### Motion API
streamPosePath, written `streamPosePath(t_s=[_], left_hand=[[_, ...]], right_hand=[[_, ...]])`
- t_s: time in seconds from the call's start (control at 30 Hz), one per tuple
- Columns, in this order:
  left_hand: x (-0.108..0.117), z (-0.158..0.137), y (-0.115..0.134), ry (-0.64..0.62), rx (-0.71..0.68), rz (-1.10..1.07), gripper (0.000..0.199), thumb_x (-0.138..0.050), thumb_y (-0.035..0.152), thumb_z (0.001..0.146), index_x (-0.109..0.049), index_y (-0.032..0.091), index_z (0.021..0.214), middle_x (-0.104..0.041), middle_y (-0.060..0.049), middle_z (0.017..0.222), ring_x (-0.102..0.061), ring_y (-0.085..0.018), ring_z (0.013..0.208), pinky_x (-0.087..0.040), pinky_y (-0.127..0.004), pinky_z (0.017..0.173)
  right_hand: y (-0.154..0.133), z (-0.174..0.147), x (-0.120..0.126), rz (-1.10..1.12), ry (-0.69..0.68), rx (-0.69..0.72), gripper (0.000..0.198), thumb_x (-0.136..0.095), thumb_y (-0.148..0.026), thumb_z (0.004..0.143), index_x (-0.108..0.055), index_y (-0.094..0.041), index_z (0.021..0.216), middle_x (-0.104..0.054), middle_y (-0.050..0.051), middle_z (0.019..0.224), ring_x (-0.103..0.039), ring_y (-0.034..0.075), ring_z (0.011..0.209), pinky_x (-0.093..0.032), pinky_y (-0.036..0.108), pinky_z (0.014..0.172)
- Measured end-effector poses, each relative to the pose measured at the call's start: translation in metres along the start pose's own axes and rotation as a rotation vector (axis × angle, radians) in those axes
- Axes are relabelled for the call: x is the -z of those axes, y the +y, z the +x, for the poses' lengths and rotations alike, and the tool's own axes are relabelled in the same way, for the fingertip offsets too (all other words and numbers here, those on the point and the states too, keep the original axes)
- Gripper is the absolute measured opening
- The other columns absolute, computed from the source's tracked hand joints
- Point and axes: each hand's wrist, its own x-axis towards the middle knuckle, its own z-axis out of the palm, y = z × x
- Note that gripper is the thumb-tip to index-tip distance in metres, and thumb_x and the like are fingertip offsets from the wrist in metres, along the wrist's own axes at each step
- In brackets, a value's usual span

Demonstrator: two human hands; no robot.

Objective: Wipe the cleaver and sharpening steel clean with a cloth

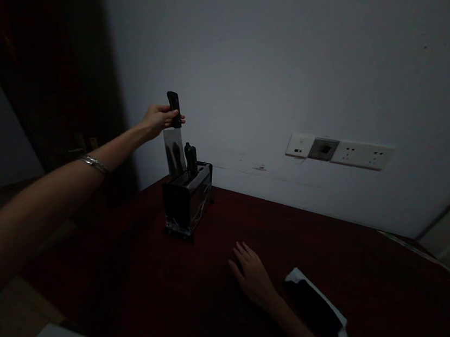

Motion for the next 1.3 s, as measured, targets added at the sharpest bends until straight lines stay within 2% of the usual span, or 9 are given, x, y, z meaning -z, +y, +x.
streamPosePath(t_s=[0.17, 0.3, 0.6, 0.8, 1.0, 1.3], left_hand=[[-0.005, -0.01, -0.004, 0.016, 0.052, -0.017, 0.004, -0.052, 0.008, 0.081, -0.055, 0.006, 0.082, -0.067, -0.01, 0.076, -0.063, -0.016, 0.07, -0.047, -0.04, 0.081], [-0.009, -0.022, -0.011, 0.001, 0.103, -0.024, 0.004, -0.053, 0.006, 0.079, -0.055, 0.007, 0.082, -0.066, -0.012, 0.079, -0.064, -0.016, 0.07, -0.047, -0.04, 0.08], [-0.01, -0.044, -0.041, -0.019, 0.201, 0.002, 0.01, -0.062, 0.013, 0.07, -0.059, 0.011, 0.08, -0.067, -0.009, 0.079, -0.064, -0.015, 0.071, -0.049, -0.034, 0.077], [-0.016, -0.061, -0.052, -0.015, 0.23, -0.014, 0.012, -0.063, 0.011, 0.067, -0.063, 0.012, 0.079, -0.067, -0.006, 0.076, -0.063, -0.016, 0.072, -0.05, -0.032, 0.075], [-0.02, -0.075, -0.063, 0.001, 0.242, -0.025, 0.016, -0.064, 0.011, 0.065, -0.064, 0.011, 0.081, -0.066, -0.005, 0.075, -0.062, -0.016, 0.07, -0.05, -0.033, 0.074], [-0.018, -0.08, -0.085, 0.01, 0.258, -0.02, 0.022, -0.059, 0.005, 0.07, -0.06, 0.008, 0.092, -0.065, -0.004, 0.072, -0.059, -0.013, 0.068, -0.043, -0.044, 0.087]], right_hand=[[0.001, 0.001, -0.001, 0.008, -0.006, -0.003, 0.058, -0.027, -0.05, 0.088, -0.048, -0.011, 0.126, -0.042, 0.012, 0.135, -0.032, 0.026, 0.128, -0.027, 0.044, 0.105], [0.001, 0.0, -0.001, 0.016, -0.006, -0.004, 0.059, -0.027, -0.051, 0.088, -0.048, -0.011, 0.126, -0.042, 0.012, 0.135, -0.032, 0.026, 0.128, -0.027, 0.043, 0.105], [0.0, 0.0, 0.0, 0.008, -0.004, 0.005, 0.059, -0.026, -0.05, 0.088, -0.049, -0.01, 0.125, -0.042, 0.013, 0.135, -0.032, 0.026, 0.128, -0.027, 0.042, 0.105], [0.001, -0.001, 0.0, -0.007, -0.004, 0.005, 0.06, -0.025, -0.051, 0.088, -0.049, -0.01, 0.125, -0.043, 0.013, 0.134, -0.032, 0.026, 0.128, -0.026, 0.042, 0.105], [0.002, 0.001, -0.001, -0.001, -0.02, -0.018, 0.061, -0.025, -0.052, 0.088, -0.048, -0.009, 0.125, -0.043, 0.013, 0.135, -0.031, 0.025, 0.129, -0.025, 0.04, 0.105], [0.003, 0.0, 0.0, 0.036, -0.014, -0.025, 0.059, -0.027, -0.05, 0.088, -0.049, -0.01, 0.125, -0.043, 0.013, 0.134, -0.031, 0.024, 0.129, -0.024, 0.039, 0.105]])
